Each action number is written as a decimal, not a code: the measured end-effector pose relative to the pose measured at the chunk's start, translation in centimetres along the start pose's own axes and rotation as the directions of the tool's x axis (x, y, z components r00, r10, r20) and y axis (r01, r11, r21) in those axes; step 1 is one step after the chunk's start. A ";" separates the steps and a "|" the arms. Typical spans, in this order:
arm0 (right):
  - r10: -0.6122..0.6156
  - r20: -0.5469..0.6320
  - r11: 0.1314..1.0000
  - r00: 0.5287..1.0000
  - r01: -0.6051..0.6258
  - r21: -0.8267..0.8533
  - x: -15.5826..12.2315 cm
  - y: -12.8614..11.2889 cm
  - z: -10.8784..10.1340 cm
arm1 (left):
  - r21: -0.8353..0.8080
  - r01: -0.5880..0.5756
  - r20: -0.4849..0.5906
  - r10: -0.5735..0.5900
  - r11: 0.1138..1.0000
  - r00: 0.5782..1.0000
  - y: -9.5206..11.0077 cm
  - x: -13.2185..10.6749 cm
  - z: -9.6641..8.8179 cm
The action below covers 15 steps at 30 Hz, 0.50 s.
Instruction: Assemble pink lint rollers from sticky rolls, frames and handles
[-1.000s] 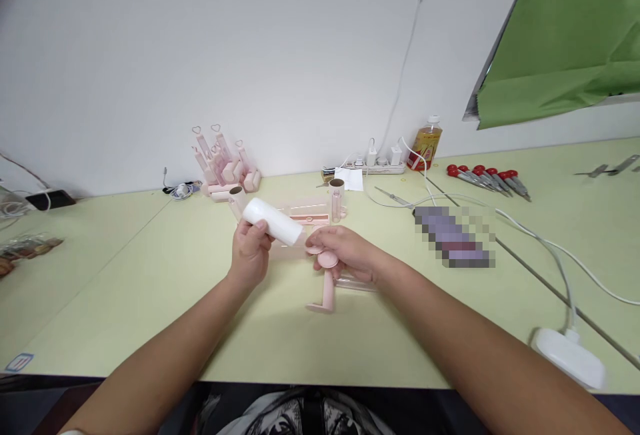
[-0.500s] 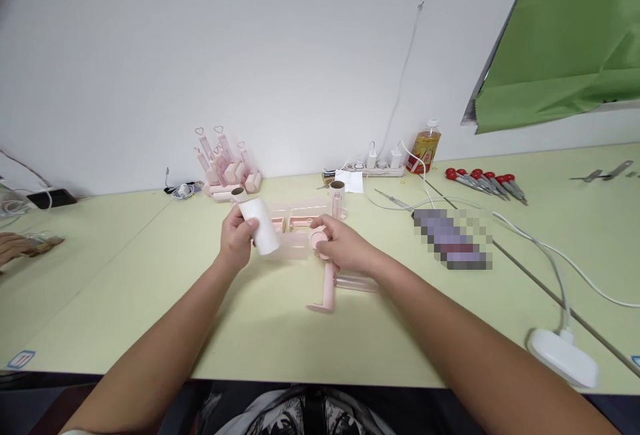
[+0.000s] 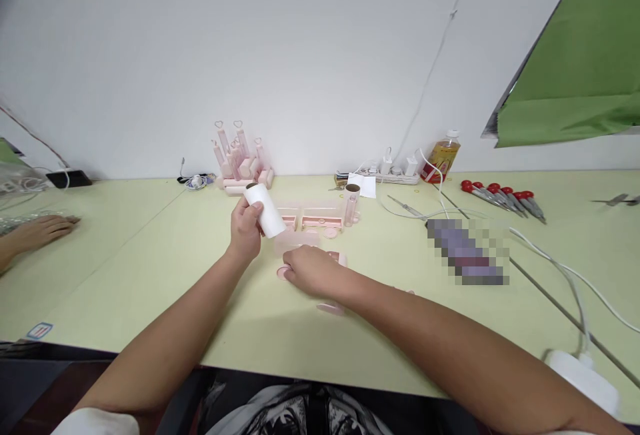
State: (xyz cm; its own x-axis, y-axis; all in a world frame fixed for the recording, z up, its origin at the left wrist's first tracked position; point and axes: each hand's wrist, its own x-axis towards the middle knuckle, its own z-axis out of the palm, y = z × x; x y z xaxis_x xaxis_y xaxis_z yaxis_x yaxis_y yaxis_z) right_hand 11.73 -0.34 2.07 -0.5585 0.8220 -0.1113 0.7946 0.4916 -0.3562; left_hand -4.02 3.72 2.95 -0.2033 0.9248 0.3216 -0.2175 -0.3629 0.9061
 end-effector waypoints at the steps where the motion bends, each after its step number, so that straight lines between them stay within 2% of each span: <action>1: -0.003 -0.016 1.000 1.000 0.002 -0.031 -0.1 0.0 0.1 | 0.001 0.000 0.004 0.000 1.000 1.000 0.1 -0.1 0.1; 6: -0.003 -0.074 0.989 0.997 -0.007 -0.145 -0.5 0.2 0.4 | 0.000 0.013 0.028 -0.013 1.000 1.000 0.4 -0.5 0.4; 10: -0.025 -0.091 0.990 0.996 0.012 -0.138 -0.9 0.5 0.2 | -0.017 0.016 0.049 -0.016 1.000 0.999 0.3 -0.7 0.5; 13: -0.021 -0.178 1.000 0.984 0.020 -0.010 -1.4 0.9 -0.6 | -0.014 0.020 0.078 -0.019 1.000 0.997 0.2 -0.7 0.5; 15: 0.018 -0.295 0.980 0.955 0.042 0.195 -1.7 1.4 -1.5 | 0.009 0.033 0.129 -0.034 0.999 0.991 0.1 -0.9 0.6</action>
State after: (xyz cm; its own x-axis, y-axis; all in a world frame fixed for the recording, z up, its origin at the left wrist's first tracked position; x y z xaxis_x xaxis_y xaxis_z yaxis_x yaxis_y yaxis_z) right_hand 14.12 -0.68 3.15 -0.4494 0.8787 0.1610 0.7085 0.4604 -0.5348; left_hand -3.27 2.87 2.93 -0.0714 0.9435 0.3234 -0.2160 -0.3312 0.9185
